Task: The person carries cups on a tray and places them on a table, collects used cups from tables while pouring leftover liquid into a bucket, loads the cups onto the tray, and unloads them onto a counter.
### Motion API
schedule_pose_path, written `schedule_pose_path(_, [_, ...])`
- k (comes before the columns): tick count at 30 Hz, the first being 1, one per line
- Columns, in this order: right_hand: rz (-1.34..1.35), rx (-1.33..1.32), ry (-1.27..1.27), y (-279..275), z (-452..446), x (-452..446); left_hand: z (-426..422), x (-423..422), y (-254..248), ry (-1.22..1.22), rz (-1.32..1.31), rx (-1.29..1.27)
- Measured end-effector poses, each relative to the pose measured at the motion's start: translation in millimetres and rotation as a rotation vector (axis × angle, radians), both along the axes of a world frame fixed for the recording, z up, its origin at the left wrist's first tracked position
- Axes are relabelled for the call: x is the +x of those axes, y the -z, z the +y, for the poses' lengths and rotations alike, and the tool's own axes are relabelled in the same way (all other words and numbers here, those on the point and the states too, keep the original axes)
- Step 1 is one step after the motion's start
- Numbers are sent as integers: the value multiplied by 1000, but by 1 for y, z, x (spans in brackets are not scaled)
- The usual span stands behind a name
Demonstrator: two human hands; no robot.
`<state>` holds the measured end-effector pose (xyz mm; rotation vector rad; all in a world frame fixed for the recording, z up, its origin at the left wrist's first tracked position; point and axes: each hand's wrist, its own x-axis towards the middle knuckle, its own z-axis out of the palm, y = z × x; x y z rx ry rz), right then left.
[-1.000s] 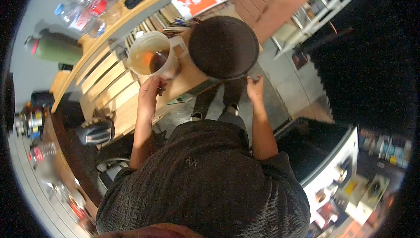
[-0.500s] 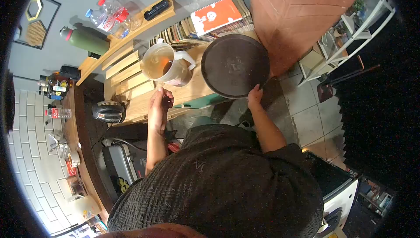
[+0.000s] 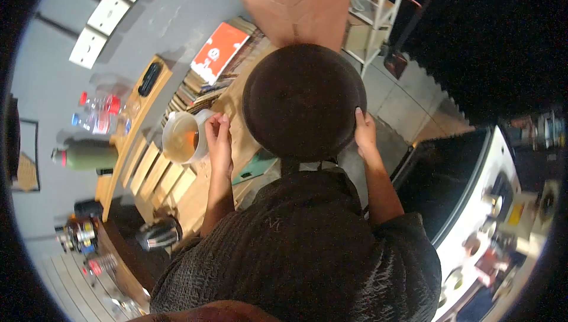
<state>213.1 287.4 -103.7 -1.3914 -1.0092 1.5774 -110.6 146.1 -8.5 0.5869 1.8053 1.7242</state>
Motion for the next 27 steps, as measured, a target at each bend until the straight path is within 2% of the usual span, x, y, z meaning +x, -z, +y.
schedule_pose_path(2, [39, 47, 121, -29, -30, 11, 5, 3, -4, 104, 50, -71])
schedule_pose_path(4, [90, 22, 231, -68, -68, 12, 4, 7, -13, 263, -52, -5])
schedule_pose_path(5, [77, 31, 244, -67, -84, 19, 3, 8, -20, 395, -145, -18])
schedule_pose_path(8, [-2, 90, 329, -65, -134, 26, -5, 16, 2, 549, -275, 96])
schedule_pose_path(9, [-18, 215, 347, -70, -152, 22, -10, 21, 8, 546, -312, 92])
schedule_pose_path(12, [-275, 357, 412, -65, -209, 30, -24, 36, 0, 608, -337, -66])
schedule_pose_path(17, [-342, 264, 580, -89, -292, 55, -35, 80, 7, 785, -276, -51])
schedule_pose_path(20, [-259, 254, 706, -87, -332, 87, -42, 116, 4, 990, -292, -60])
schedule_pose_path(27, [-298, 180, 987, -86, -407, 180, -52, 242, 0, 1238, -270, -107])
